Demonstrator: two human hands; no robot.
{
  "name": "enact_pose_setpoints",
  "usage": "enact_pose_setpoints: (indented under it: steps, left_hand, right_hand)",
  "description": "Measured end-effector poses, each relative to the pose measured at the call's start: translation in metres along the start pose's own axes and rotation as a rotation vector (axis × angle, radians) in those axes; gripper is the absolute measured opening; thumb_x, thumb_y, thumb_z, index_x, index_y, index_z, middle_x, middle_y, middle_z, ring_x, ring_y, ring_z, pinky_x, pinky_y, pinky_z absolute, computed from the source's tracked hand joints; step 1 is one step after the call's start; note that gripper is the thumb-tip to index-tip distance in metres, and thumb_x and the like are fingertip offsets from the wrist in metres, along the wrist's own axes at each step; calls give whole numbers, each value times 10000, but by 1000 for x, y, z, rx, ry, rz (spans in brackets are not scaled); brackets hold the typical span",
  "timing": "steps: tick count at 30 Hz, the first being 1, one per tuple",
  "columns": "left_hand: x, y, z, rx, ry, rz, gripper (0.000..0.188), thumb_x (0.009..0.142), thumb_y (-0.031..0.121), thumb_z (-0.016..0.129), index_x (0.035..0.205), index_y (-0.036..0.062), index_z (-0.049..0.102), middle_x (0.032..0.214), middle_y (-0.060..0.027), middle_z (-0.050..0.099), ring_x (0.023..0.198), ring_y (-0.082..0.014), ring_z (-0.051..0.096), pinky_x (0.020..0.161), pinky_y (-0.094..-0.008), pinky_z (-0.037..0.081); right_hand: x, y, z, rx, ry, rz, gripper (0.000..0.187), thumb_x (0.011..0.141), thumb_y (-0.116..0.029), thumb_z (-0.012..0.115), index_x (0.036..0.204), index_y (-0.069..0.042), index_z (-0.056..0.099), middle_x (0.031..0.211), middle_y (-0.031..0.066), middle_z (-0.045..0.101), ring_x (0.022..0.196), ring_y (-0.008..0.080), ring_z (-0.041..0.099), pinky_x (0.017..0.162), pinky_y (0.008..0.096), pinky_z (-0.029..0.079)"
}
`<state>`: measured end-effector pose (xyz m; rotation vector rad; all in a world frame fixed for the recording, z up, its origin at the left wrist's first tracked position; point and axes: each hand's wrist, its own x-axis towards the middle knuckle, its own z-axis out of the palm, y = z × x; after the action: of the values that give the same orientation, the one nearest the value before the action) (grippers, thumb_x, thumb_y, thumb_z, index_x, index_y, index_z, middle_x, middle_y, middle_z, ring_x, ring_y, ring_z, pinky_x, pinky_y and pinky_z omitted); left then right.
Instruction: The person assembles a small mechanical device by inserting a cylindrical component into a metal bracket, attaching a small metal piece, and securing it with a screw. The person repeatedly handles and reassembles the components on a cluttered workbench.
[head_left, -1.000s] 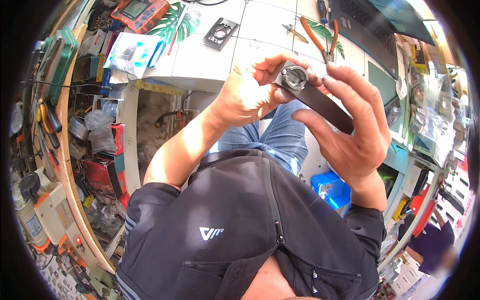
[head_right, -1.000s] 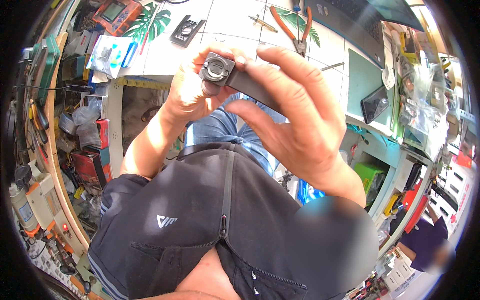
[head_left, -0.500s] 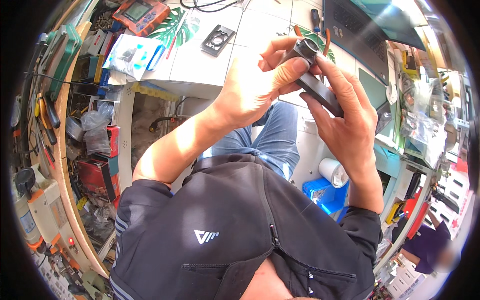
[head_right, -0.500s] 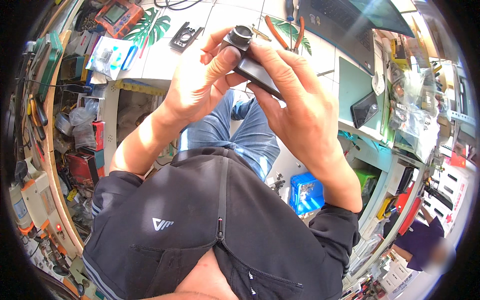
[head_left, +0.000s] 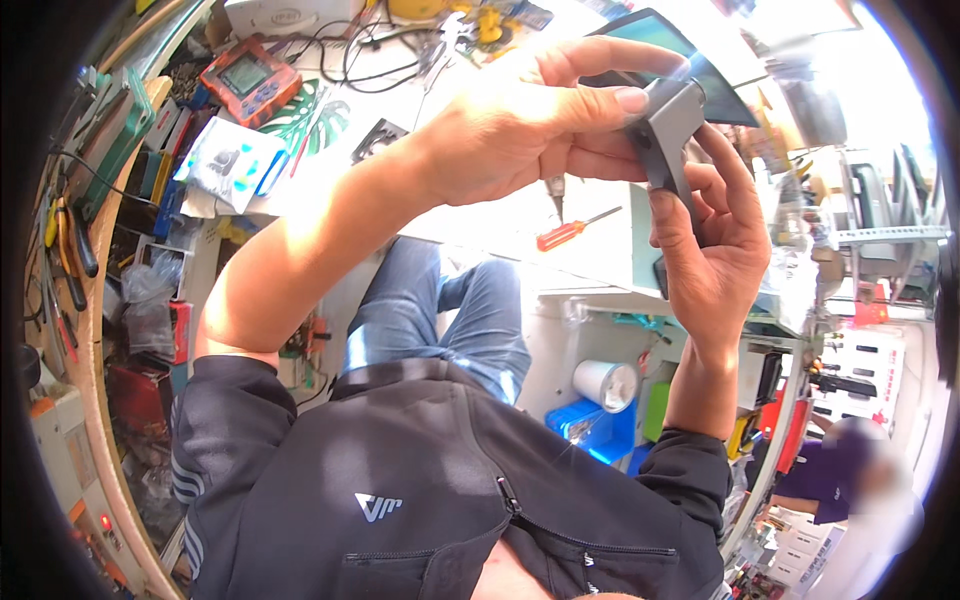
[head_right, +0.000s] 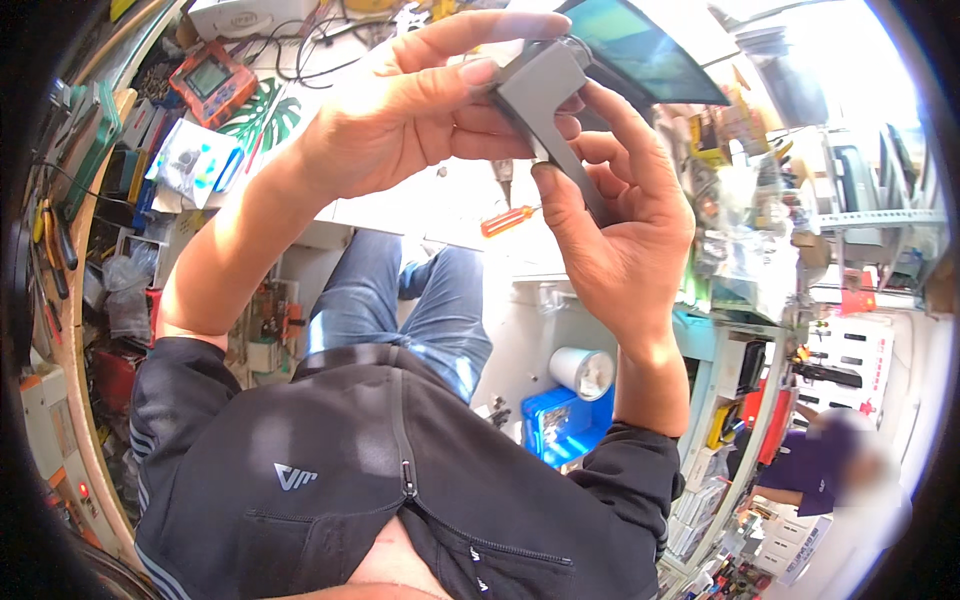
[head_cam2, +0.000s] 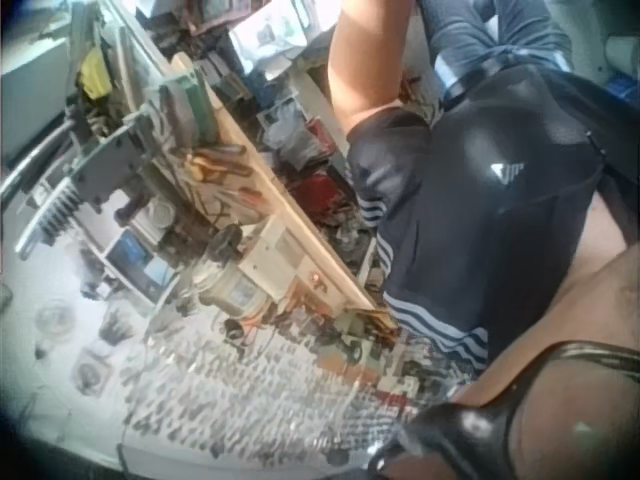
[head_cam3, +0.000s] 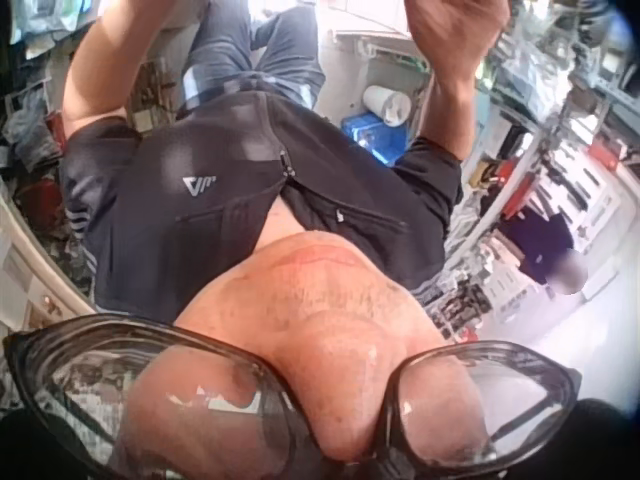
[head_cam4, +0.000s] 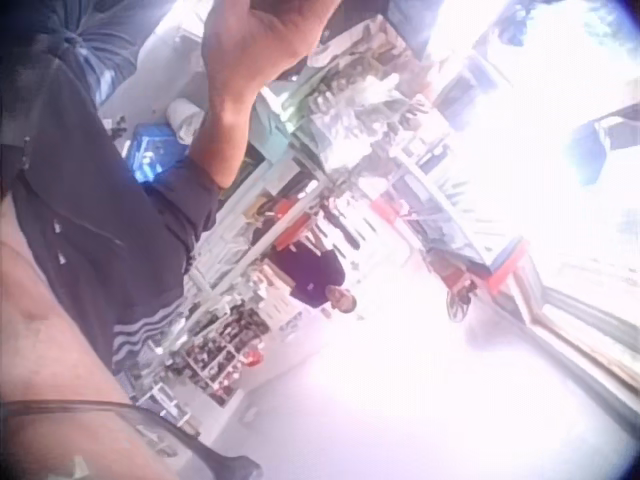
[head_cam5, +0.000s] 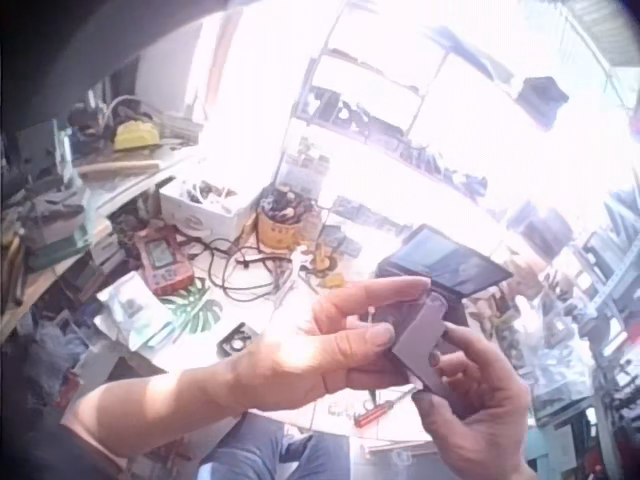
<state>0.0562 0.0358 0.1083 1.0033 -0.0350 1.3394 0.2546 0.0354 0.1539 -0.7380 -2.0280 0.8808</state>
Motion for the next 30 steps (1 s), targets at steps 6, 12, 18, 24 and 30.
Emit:
enact_pose_setpoints:
  steps: [6, 12, 18, 24, 30]
  left_hand:
    - [25, 14, 25, 76, 26, 11, 415, 953, 171, 534, 1315, -13, 448, 1157, -212, 601, 1061, -318, 620, 950, -419, 505]
    - [39, 16, 45, 140, -11, 25, 410, 960, 166, 529, 1304, -41, 448, 1128, -216, 612, 1018, -274, 643, 921, -353, 532]
    - [50, 15, 59, 204, -39, 71, 388, 958, 145, 530, 1289, -47, 465, 1116, -204, 615, 982, -256, 655, 904, -333, 544]
    - [42, 14, 59, 236, -77, 33, 393, 970, 187, 511, 1298, -24, 462, 1135, -175, 596, 1008, -242, 637, 938, -348, 521]
    - [5, -3, 39, 227, 8, -44, 406, 979, 235, 500, 1316, 15, 459, 1152, -124, 597, 1076, -214, 605, 969, -380, 495]
  right_hand:
    - [9, -23, -23, 243, 13, 50, 570, 877, -50, 645, 1370, 40, 374, 885, 70, 632, 565, 36, 516, 444, 151, 355]
    - [3, -42, -34, 346, 121, 145, 595, 879, -119, 659, 1377, 22, 365, 869, 91, 632, 517, 54, 516, 385, 158, 334]
    - [-1, -52, -47, 393, 108, 99, 610, 869, -110, 669, 1381, -5, 355, 889, 92, 630, 547, 66, 546, 404, 158, 362]
    - [-9, -38, -42, 133, 126, -136, 615, 830, 43, 662, 1374, -32, 386, 929, 66, 632, 755, 51, 587, 627, 149, 449]
    - [-29, -9, -13, -365, 152, -308, 553, 751, 54, 728, 1261, -32, 533, 1039, 123, 663, 769, 115, 621, 646, 203, 489]
